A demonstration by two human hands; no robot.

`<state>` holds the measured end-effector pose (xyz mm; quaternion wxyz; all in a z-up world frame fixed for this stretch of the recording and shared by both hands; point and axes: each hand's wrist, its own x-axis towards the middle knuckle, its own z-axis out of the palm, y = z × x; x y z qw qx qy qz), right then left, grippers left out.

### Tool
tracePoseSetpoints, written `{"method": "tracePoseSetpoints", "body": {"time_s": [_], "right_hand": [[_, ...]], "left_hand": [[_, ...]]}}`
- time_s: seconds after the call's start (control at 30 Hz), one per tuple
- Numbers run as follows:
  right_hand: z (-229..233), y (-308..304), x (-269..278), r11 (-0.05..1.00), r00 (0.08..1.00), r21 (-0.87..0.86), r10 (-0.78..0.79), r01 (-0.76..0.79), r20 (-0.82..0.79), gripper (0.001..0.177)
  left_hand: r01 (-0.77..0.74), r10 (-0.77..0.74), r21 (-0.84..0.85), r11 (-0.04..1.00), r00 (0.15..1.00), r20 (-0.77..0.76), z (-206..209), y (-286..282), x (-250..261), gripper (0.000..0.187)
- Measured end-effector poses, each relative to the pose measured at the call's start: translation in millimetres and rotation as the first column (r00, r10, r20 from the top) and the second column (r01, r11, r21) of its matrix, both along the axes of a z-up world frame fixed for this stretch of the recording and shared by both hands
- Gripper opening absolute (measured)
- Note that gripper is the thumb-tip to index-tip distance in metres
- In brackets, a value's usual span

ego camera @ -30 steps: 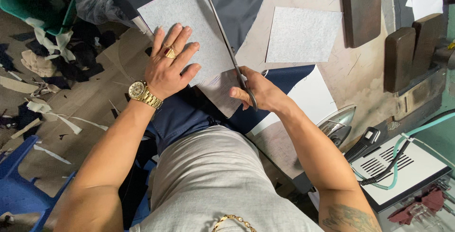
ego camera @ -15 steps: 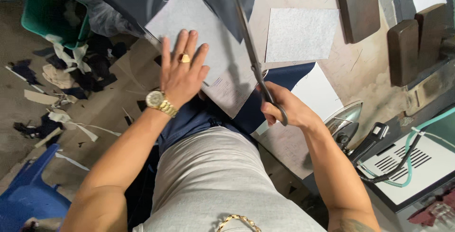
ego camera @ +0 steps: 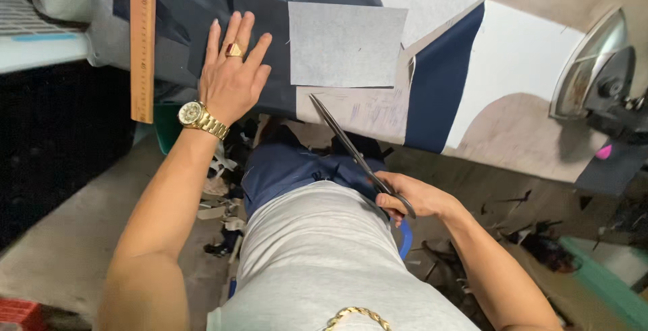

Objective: The person cuts pieces of dark blue fabric and grey lining using large shears, then irons the grey lining onto the fabric while using a handheld weight to press the layers flat on a workbench.

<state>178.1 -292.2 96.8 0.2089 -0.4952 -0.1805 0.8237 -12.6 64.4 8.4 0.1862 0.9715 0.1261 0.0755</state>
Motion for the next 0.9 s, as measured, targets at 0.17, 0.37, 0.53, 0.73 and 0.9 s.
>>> {"method": "tracePoseSetpoints", "body": {"time_s": [0.17, 0.37, 0.53, 0.73, 0.9], "right_hand": [[-10.7, 3.1, -73.8, 0.984, 0.984, 0.025, -0.178, 0.178, -0.025, 0.056], [-12.6, 49.9, -141.5, 0.932, 0.918, 0.03, -0.361, 0.361, 0.162, 0.046], [-18.9, 74.8, -174.2, 0.881, 0.864, -0.031, -0.454, 0.471, 0.22, 0.074], [-24.9, 85.2, -195.9, 0.853, 0.824, -0.056, -0.481, 0.518, 0.299, 0.087], [-28.5, 97.2, -204.0, 0.801, 0.773, -0.041, -0.561, 0.598, 0.296, 0.09]], "left_hand": [[0.095, -0.095, -0.045, 0.994, 0.995, -0.004, -13.5, 5.4, -18.0, 0.055], [0.074, -0.078, -0.042, 0.996, 0.993, -0.09, -17.1, 1.6, -17.2, 0.057], [0.084, -0.089, -0.035, 0.996, 0.978, -0.19, -10.6, 1.2, -17.2, 0.064], [0.11, -0.1, 0.012, 0.994, 0.936, -0.338, -8.4, 2.7, -16.4, 0.068], [0.126, -0.095, 0.071, 0.99, 0.939, -0.332, -6.8, 2.3, -15.0, 0.073]]}}
